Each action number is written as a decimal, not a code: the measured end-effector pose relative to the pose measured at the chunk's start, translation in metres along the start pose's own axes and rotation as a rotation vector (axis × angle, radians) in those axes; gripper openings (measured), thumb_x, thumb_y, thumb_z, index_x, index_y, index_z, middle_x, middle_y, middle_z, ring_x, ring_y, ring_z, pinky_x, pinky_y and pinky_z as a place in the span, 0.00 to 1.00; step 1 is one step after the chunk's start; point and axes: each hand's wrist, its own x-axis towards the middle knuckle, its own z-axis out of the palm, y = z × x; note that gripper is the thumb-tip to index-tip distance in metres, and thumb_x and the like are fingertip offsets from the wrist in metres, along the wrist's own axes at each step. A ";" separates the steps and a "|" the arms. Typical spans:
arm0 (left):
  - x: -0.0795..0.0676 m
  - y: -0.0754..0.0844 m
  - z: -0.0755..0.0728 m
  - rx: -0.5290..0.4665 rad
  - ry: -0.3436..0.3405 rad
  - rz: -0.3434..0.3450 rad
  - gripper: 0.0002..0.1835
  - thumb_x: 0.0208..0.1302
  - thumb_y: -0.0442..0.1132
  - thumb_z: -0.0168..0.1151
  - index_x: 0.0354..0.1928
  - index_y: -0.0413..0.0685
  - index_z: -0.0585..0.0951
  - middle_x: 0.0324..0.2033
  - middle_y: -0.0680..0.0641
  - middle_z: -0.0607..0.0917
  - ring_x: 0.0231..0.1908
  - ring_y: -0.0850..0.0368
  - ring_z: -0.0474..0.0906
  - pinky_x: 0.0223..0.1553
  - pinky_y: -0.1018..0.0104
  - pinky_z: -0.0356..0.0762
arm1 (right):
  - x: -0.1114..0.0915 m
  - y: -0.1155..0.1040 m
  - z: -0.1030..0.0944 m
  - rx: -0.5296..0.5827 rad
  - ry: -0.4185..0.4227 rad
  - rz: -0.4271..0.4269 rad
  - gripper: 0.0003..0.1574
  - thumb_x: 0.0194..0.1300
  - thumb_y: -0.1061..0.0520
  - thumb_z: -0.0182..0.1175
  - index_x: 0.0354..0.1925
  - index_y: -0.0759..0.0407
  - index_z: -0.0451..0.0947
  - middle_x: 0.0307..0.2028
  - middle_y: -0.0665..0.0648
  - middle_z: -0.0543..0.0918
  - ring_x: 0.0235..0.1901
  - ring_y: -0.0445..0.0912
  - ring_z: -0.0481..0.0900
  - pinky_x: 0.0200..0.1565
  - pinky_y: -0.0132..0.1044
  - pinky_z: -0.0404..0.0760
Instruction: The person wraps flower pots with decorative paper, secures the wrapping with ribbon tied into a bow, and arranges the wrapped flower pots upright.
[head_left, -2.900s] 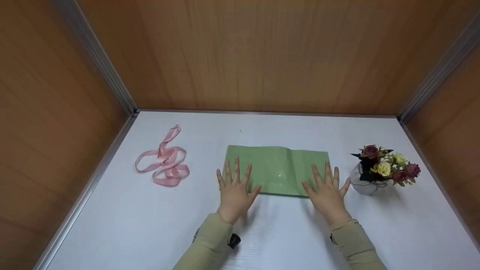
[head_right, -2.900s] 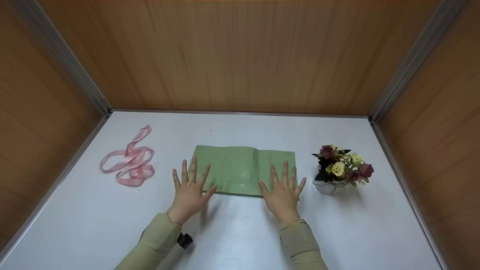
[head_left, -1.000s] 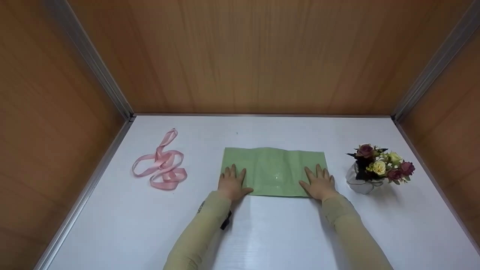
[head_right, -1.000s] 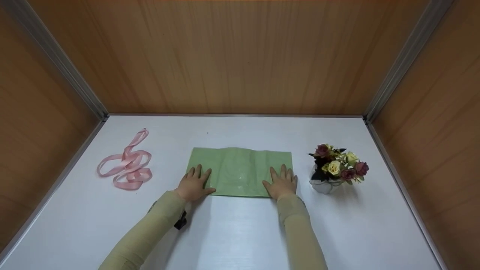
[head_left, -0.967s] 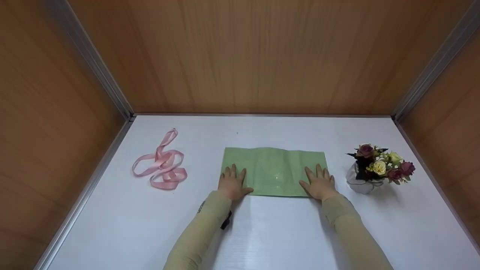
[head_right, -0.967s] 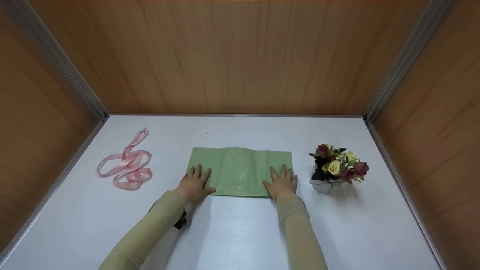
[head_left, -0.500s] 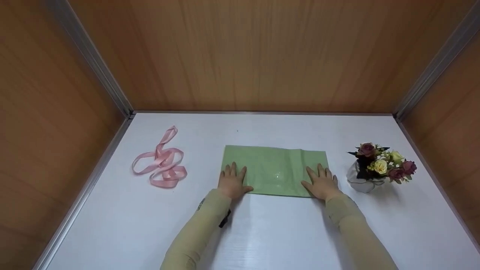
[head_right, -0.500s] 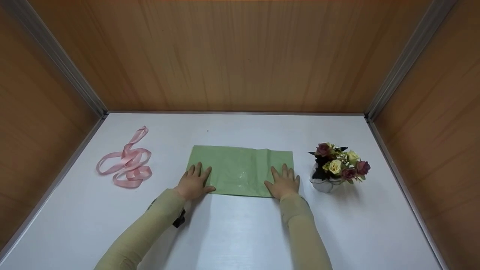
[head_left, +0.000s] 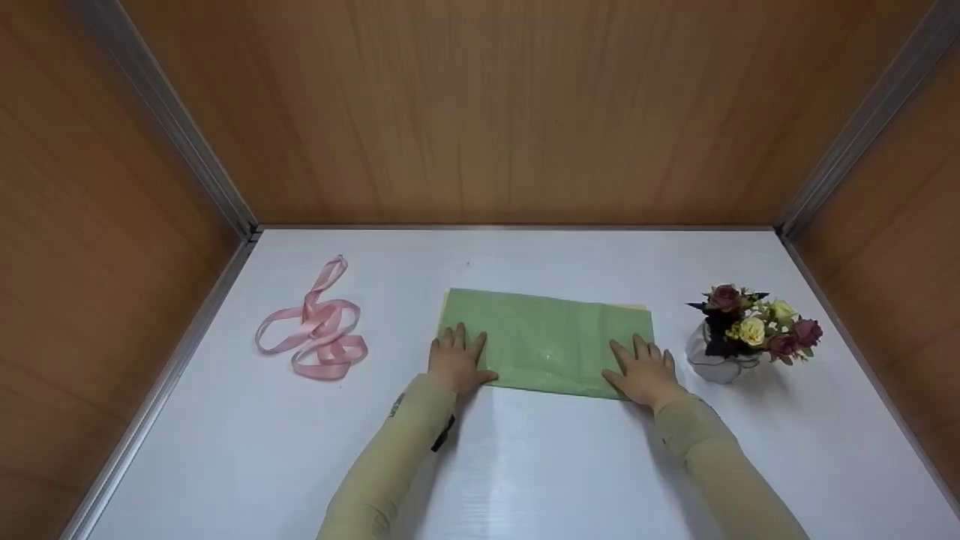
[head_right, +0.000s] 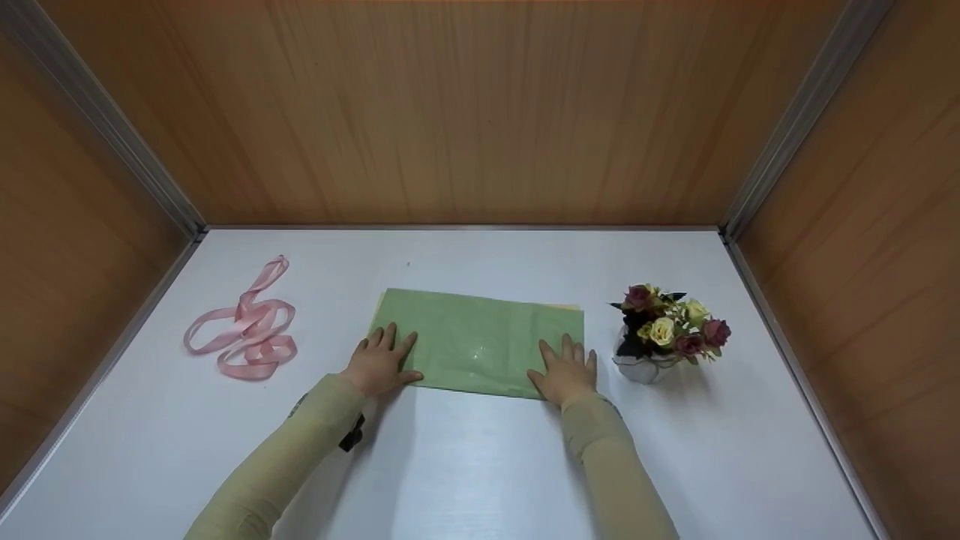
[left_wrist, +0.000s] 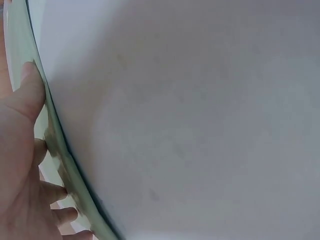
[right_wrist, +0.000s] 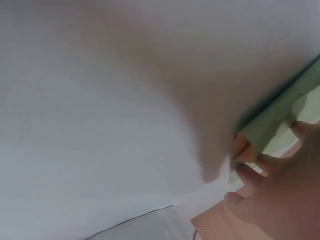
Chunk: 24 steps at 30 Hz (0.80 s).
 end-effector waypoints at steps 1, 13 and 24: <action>0.001 -0.001 0.000 0.007 0.003 -0.003 0.42 0.59 0.68 0.52 0.72 0.56 0.60 0.71 0.37 0.57 0.70 0.40 0.52 0.66 0.45 0.57 | 0.000 0.000 0.000 0.003 -0.002 -0.001 0.40 0.71 0.41 0.46 0.72 0.59 0.52 0.69 0.77 0.46 0.67 0.74 0.45 0.64 0.70 0.41; 0.005 0.008 -0.002 0.177 0.168 -0.167 0.39 0.60 0.66 0.53 0.61 0.41 0.71 0.53 0.37 0.75 0.54 0.45 0.72 0.47 0.53 0.75 | -0.004 -0.006 -0.003 -0.097 0.052 -0.062 0.41 0.65 0.41 0.55 0.67 0.63 0.61 0.61 0.77 0.60 0.63 0.70 0.55 0.64 0.68 0.44; -0.020 0.033 -0.004 0.031 0.147 -0.070 0.25 0.64 0.57 0.55 0.31 0.39 0.79 0.29 0.44 0.80 0.37 0.50 0.77 0.37 0.59 0.77 | -0.006 0.002 0.004 -0.114 0.091 -0.209 0.39 0.66 0.43 0.56 0.65 0.66 0.63 0.69 0.71 0.56 0.67 0.69 0.53 0.64 0.66 0.50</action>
